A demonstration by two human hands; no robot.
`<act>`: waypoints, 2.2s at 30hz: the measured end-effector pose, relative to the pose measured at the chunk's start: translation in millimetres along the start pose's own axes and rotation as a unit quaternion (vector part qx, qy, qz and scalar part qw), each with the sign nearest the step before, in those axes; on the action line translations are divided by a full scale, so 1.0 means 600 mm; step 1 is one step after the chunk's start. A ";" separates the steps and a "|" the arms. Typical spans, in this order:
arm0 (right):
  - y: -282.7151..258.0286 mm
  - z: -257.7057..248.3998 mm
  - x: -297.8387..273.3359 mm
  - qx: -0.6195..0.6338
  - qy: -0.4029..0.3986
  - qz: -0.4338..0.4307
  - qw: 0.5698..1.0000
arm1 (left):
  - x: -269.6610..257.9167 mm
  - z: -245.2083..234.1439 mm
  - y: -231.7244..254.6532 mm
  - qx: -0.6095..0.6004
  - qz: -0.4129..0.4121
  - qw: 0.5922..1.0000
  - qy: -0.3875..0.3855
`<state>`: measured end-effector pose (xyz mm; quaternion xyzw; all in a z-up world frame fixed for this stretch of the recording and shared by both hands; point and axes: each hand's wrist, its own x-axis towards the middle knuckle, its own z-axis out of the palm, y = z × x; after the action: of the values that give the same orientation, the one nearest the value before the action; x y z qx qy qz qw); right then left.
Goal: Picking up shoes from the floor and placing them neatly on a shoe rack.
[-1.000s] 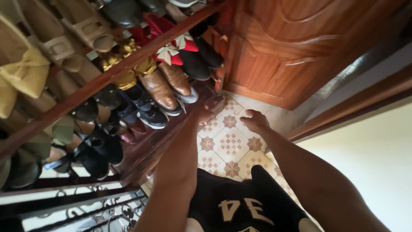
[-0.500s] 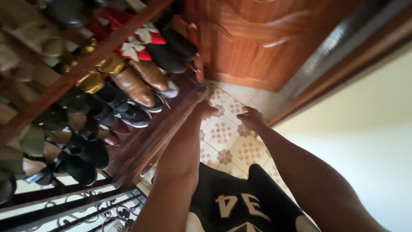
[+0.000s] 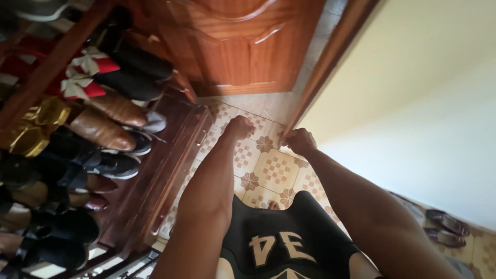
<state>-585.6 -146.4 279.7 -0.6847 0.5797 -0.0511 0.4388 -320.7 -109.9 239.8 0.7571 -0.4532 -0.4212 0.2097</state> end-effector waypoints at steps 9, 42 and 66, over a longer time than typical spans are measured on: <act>0.082 -0.064 -0.030 0.013 0.035 0.058 0.998 | 0.093 0.103 0.032 0.181 0.143 0.971 -0.065; 0.148 -0.025 -0.273 0.237 0.270 0.332 0.872 | 0.040 0.250 0.270 0.241 0.177 0.886 -0.355; 0.339 -0.089 -0.463 0.291 0.352 0.357 0.815 | -0.090 0.490 0.383 0.306 0.194 0.838 -0.407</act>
<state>-858.4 69.3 299.6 -0.2053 0.8561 -0.2948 0.3715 -693.6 -159.8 260.8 0.4394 -0.7415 -0.4816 -0.1585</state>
